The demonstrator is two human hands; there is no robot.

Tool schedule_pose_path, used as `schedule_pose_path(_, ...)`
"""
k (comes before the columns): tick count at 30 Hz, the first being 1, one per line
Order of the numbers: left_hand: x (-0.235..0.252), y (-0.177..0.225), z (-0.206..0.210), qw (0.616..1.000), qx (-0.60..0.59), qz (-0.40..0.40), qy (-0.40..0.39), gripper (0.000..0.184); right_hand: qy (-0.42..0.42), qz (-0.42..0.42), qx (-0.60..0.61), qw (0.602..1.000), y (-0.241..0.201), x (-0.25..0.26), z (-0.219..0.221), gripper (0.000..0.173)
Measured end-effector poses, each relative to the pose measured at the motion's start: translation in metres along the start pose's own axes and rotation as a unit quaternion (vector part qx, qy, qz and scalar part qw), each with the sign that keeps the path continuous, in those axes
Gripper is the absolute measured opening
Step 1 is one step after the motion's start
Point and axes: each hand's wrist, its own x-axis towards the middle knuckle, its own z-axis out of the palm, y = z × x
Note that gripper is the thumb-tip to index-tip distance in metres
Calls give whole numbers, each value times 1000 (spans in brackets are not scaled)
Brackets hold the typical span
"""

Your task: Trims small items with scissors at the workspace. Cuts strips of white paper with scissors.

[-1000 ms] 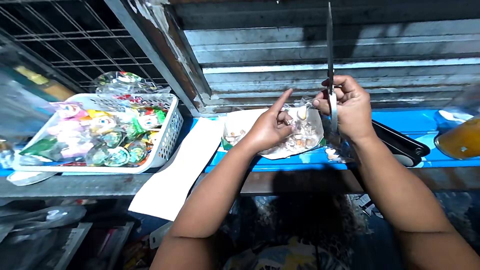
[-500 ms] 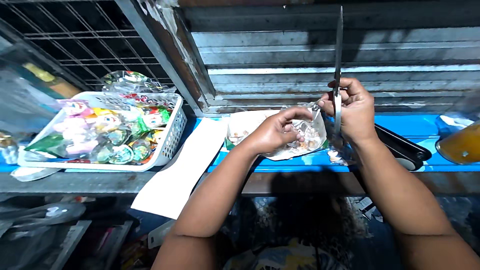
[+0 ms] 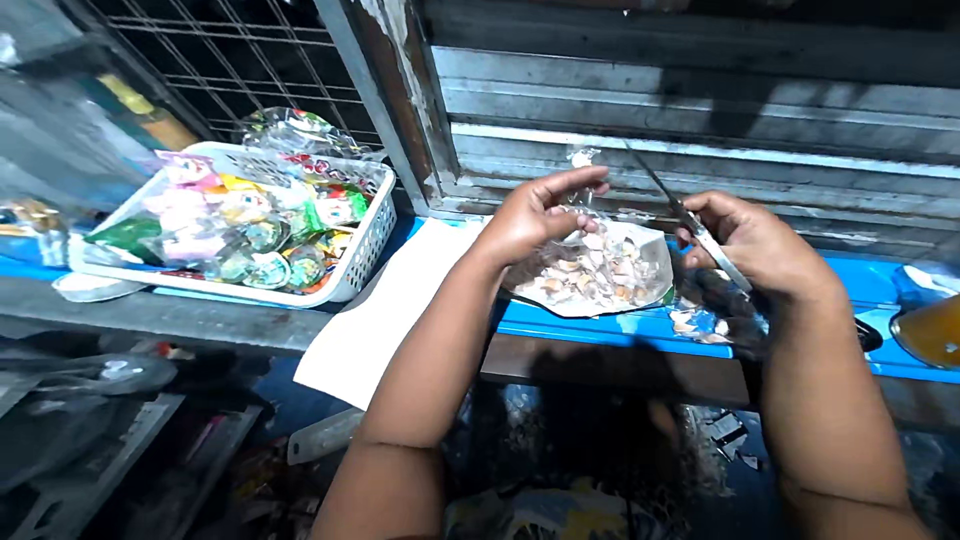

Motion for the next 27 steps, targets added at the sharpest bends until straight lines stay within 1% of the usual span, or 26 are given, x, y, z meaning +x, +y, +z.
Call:
schedule_pose_path(2, -1, 2, -7, 1000, -4, -1, 17, 60, -26, 33, -26, 999, 0, -4, -8, 58)
schedule_pose_path(4, -1, 2, -13, 1000, 6, 4, 21, 61, -35, 53, -54, 997, 2, -7, -12, 56)
schedule_pose_path(8, -1, 1, -14, 1000, 17, 2, 2, 51, -52, 69, -93, 992, 5, -6, -14, 52)
schedule_pose_path(11, -2, 2, -10, 999, 40, -12, 20, 44, -59, 76, -82, 992, 5, -6, -12, 50)
schedule_pose_path(14, -2, 3, -7, 998, 53, -15, 26, 46, -61, 65, -102, 991, 5, -7, -12, 52)
schedule_pose_path(17, -3, 6, -6, 998, 64, -15, 4, 51, -58, 59, -111, 990, 5, -7, -13, 52)
schedule_pose_path(20, -3, 5, -4, 997, 75, -6, -24, 53, -62, 59, -94, 992, 3, -7, -12, 53)
schedule_pose_path(23, -3, 3, -3, 997, 58, 11, -56, 56, -63, 54, -96, 992, 3, -7, -10, 54)
schedule_pose_path(27, -4, 4, -1, 995, 28, -3, -101, 58, -68, 53, -80, 993, 3, -7, -9, 52)
